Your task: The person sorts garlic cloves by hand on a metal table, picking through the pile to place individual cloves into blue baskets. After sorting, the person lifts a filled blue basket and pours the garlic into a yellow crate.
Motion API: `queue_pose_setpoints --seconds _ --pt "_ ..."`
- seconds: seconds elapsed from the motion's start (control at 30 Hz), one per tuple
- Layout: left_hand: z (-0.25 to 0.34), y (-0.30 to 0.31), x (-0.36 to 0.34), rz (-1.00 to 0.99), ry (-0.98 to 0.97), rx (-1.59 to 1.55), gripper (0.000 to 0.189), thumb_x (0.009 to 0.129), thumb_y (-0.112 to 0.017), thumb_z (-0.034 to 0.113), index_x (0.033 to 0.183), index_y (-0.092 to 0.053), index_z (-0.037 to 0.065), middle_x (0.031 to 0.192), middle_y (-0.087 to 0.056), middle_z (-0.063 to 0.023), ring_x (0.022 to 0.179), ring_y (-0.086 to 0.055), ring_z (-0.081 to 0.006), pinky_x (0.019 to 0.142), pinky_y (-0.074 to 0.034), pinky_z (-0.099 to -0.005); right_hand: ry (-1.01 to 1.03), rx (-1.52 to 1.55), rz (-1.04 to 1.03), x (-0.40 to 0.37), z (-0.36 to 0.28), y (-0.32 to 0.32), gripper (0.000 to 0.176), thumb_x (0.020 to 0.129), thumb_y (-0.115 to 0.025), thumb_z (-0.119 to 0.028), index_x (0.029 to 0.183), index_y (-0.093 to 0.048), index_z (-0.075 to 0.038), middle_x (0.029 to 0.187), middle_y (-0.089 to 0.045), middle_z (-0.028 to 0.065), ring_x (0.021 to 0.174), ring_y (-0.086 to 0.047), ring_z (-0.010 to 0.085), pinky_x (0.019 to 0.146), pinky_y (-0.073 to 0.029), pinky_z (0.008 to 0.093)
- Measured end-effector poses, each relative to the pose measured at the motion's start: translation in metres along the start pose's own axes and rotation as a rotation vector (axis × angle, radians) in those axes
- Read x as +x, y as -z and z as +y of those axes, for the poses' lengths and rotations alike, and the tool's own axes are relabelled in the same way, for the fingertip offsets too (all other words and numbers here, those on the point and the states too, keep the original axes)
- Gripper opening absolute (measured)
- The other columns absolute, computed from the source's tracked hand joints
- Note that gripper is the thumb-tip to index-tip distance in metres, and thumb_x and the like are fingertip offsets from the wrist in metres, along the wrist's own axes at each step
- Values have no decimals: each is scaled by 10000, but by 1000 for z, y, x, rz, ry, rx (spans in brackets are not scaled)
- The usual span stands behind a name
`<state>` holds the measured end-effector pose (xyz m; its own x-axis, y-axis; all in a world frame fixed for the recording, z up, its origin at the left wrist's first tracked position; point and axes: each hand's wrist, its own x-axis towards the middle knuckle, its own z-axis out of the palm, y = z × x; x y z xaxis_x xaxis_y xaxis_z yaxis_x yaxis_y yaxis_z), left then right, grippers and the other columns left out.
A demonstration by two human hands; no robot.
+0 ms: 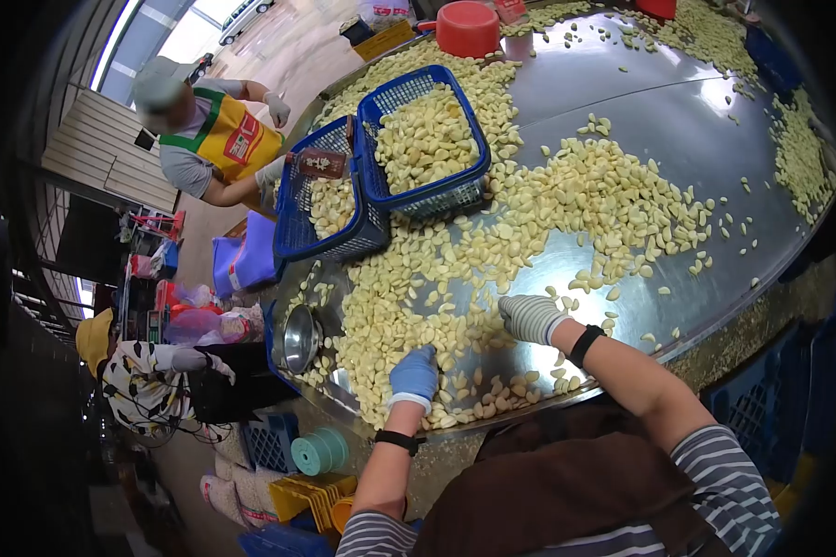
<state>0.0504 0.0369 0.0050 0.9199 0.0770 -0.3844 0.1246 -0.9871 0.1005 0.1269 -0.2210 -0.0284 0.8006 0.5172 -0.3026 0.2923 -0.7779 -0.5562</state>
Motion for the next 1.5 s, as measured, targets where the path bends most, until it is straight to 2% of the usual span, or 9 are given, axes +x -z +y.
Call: queue_pose_setpoints --seconds 0.13,0.27,0.4,0.7,0.93,1.07,1.2,1.37,1.5 --pt "-16 -32 -2 55 8 -121 227 875 -605 214 1052 -648 78 924 -690 -144 841 -660 -315 741 -513 -394 13 142 -99 0 -8 8 195 894 -552 -209 992 -578 -42 840 -656 193 825 -640 384 744 -502 447" --pt "-51 -7 -14 -170 276 -1538 170 881 -649 135 1029 -617 57 752 -622 -43 576 -537 -103 459 -405 -236 51 94 -62 9 -23 0 219 904 -565 -251 961 -635 -51 811 -659 184 783 -644 372 710 -506 447" --pt "-73 14 -53 -83 236 -1969 116 895 -629 125 990 -602 64 882 -636 -89 593 -546 -126 453 -409 -231 3 30 -193 13 -76 29 235 895 -573 -275 919 -656 -56 784 -654 186 772 -647 362 708 -509 436" --pt "-71 11 -81 -151 129 -2509 354 855 -645 134 1194 -564 74 993 -575 -81 802 -537 -184 613 -462 -269 676 -406 163 80 -138 -36 141 793 -605 -157 885 -684 -84 900 -637 122 838 -651 307 748 -485 445" --pt "-67 -9 -75 -326 100 -2508 313 899 -637 205 1185 -581 90 828 -576 -7 709 -548 -114 576 -436 -196 521 -573 -26 75 -156 -19 243 734 -705 -223 924 -684 -72 986 -639 132 930 -644 292 834 -455 442" --pt "-55 3 -68 -99 469 -2092 291 921 -598 200 1200 -598 118 770 -556 31 666 -528 -60 535 -393 -170 556 -537 -73 66 -153 -10 177 818 -587 -114 957 -683 -61 973 -644 144 922 -647 298 822 -464 460" --pt "-114 -54 -35 385 618 -844 506 903 -547 267 1358 -479 58 985 -687 -183 869 -670 -284 724 -520 -364 472 -455 -13 67 -135 -20 170 802 -616 -115 947 -685 -61 978 -645 142 921 -646 310 790 -472 452" --pt "-66 -2 -45 -111 515 -456 614 876 -532 354 1416 -419 85 1213 -607 -234 1107 -591 -370 954 -444 -402 344 -424 -20 72 -113 -29 84 756 -645 -138 807 -696 -93 846 -653 132 847 -642 313 721 -485 441" --pt "-40 -26 -47 -85 275 -494 604 871 -600 320 1407 -441 90 1078 -667 -206 948 -660 -317 803 -516 -366 232 -210 6 79 -96 -26 85 715 -680 -163 748 -670 -85 787 -647 121 823 -623 306 736 -474 432"
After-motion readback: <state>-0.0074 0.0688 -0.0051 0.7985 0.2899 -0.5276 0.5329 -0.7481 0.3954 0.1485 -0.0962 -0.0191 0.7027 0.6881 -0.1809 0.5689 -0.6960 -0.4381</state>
